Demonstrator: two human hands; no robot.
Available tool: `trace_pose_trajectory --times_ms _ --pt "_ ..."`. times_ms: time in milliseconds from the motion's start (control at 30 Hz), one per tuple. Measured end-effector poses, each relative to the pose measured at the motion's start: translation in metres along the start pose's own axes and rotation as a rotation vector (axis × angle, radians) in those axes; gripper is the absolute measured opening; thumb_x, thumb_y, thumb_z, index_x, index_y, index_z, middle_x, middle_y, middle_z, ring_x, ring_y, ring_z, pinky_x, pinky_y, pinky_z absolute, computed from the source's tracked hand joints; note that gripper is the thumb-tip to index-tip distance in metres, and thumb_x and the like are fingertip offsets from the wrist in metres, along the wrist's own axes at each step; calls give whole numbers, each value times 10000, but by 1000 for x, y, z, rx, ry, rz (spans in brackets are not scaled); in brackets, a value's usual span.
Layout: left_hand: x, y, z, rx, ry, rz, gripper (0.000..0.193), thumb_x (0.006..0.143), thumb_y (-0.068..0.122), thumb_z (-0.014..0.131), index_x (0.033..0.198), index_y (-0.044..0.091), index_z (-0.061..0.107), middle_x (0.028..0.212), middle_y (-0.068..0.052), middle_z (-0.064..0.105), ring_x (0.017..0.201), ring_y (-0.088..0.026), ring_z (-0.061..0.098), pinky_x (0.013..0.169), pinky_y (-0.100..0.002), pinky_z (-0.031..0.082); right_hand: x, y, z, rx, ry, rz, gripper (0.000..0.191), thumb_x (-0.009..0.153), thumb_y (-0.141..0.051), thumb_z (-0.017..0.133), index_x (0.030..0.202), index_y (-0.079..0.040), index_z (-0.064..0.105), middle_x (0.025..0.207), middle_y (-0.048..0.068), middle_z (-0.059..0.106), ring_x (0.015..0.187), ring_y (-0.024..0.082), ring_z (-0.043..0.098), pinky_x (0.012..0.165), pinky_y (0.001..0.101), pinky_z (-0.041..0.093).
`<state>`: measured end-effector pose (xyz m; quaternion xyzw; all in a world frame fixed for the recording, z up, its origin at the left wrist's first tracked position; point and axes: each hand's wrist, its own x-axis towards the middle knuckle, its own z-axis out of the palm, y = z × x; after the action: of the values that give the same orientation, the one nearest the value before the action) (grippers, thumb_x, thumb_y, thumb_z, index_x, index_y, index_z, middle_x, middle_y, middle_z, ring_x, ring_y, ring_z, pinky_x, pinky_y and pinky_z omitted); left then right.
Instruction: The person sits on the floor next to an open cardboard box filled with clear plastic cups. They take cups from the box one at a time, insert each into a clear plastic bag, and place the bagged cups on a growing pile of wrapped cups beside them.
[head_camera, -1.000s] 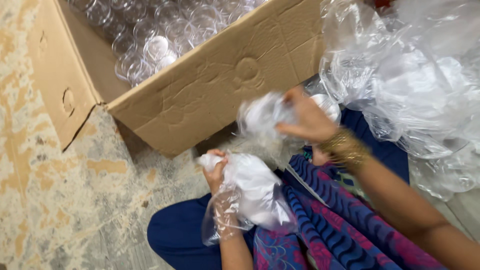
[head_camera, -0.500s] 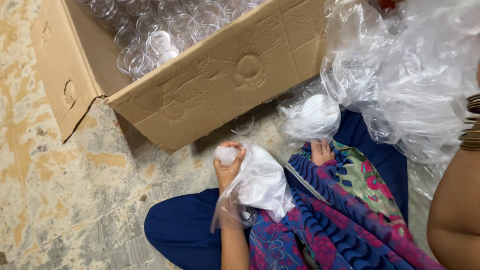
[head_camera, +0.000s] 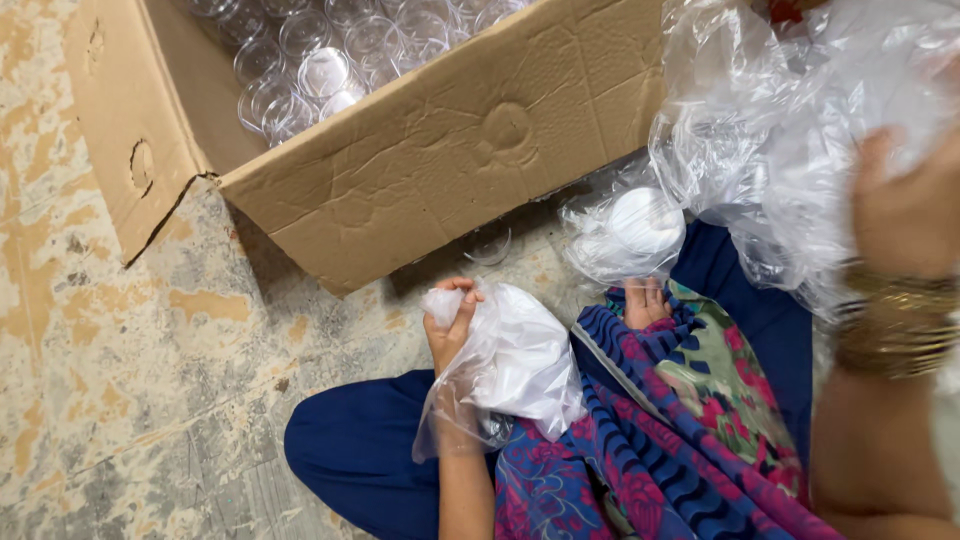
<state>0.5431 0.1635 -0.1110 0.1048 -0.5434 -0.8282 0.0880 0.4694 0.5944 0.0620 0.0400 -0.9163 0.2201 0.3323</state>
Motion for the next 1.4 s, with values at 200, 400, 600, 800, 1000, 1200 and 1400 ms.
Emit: trace_pose_trajectory --times_ms 200,400,600,800,1000,1200,1400 --pt "-3 5 -4 38 -43 109 183 957 23 687 1128 -2 627 1035 -62 651 903 -126 636 840 -267 503 -56 -151 173 298 -1059 -165 647 913 -449 662 1384 -22 540 1401 239 548 1293 411 522 1093 479 422" --pt "-17 18 -5 6 -60 153 257 905 -23 701 1145 5 616 1014 -52 635 920 -120 605 863 -267 497 -105 -188 297 54 -829 -163 888 793 -617 753 1336 15 446 1287 272 488 1229 424 491 1059 540 368" --pt "-17 26 -2 28 -107 123 223 929 -24 696 1137 1 619 1002 -41 626 921 -118 598 863 -260 489 -118 -174 277 156 -839 -228 749 759 -445 779 1349 -68 515 1344 253 496 1257 430 498 1032 556 408" --pt "-14 19 4 60 -201 98 227 941 -19 706 1138 11 598 972 -37 629 901 -119 615 839 -253 495 -85 -164 177 789 -818 -83 325 990 -313 660 1203 -69 654 1254 128 645 1173 302 637 964 398 519" --pt "-10 14 3 -18 -298 75 270 955 -47 672 1194 14 564 988 -58 650 938 -115 618 875 -250 500 -85 -165 158 1023 -918 -20 202 975 -218 677 1060 -35 686 996 53 697 948 178 676 855 311 547" --pt "-11 11 2 -179 -348 -50 433 828 -98 695 1234 -12 571 982 -76 644 900 -130 610 808 -254 480 -94 -156 175 1466 -923 429 204 1070 -216 599 1105 -15 607 947 17 665 882 106 657 795 265 550" --pt "-14 22 10 12 -315 20 462 834 -84 766 1237 9 562 1115 -67 594 1062 -139 582 922 -276 481 -94 -158 156 936 -1032 63 396 887 -151 760 1227 -37 590 975 19 701 752 87 661 679 247 540"
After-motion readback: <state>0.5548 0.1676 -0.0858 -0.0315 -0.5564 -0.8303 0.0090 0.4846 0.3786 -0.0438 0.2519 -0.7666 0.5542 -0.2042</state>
